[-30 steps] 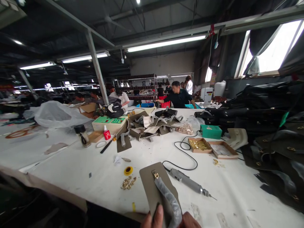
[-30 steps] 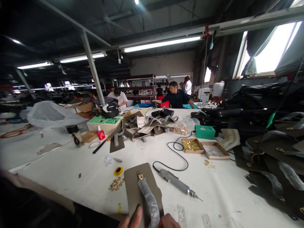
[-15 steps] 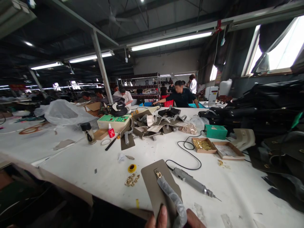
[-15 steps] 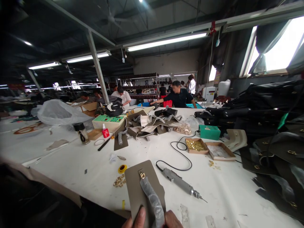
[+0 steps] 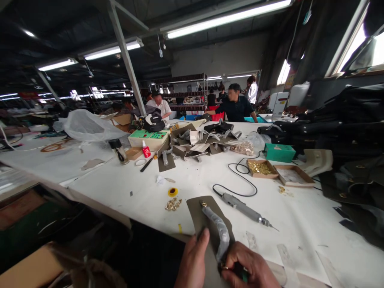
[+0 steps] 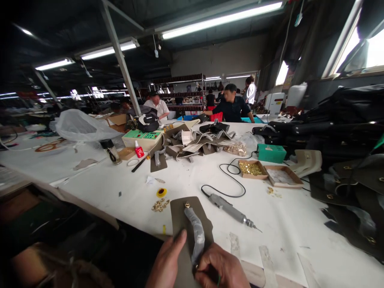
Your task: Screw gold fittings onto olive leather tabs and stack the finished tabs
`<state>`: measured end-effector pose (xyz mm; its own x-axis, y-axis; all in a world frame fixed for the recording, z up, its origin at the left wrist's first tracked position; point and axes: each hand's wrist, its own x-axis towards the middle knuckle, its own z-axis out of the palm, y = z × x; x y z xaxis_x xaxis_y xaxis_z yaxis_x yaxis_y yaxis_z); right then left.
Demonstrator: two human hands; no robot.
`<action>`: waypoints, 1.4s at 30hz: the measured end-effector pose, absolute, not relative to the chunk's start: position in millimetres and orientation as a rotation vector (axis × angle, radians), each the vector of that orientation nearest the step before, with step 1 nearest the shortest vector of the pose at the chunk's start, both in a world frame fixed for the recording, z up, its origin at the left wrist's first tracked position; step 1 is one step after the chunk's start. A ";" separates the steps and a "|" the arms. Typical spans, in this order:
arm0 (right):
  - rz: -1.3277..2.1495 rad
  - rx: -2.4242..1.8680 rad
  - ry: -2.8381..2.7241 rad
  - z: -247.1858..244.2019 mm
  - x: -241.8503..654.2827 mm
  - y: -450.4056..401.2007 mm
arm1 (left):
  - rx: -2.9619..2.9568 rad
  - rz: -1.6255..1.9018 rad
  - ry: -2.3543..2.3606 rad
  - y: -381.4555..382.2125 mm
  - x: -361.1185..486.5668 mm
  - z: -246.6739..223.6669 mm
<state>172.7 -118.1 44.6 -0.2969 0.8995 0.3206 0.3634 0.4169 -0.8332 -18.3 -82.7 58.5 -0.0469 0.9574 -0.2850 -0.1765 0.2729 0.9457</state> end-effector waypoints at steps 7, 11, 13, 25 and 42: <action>0.635 -1.072 -1.791 52.6 174.4 -135.1 | 0.686 0.977 0.909 -92.2 -2.1 84.5; 0.566 -1.071 -1.767 55.3 176.5 -135.7 | 0.779 0.910 0.913 -96.2 -0.5 81.7; 0.648 -1.095 -1.749 55.1 177.9 -134.6 | 0.847 0.943 0.976 -96.8 -0.3 78.1; 0.649 -1.042 -1.828 56.8 181.7 -133.2 | 0.783 0.889 1.041 -96.4 4.1 83.8; 0.243 -0.956 -2.040 58.6 188.6 -142.8 | 0.913 0.889 1.256 -91.3 -6.3 76.7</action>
<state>188.6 -142.8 58.6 -0.3488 0.7055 0.6170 0.5411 0.6891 -0.4821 -6.3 -91.3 76.7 0.1001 0.9208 -0.3770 -0.0492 0.3831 0.9224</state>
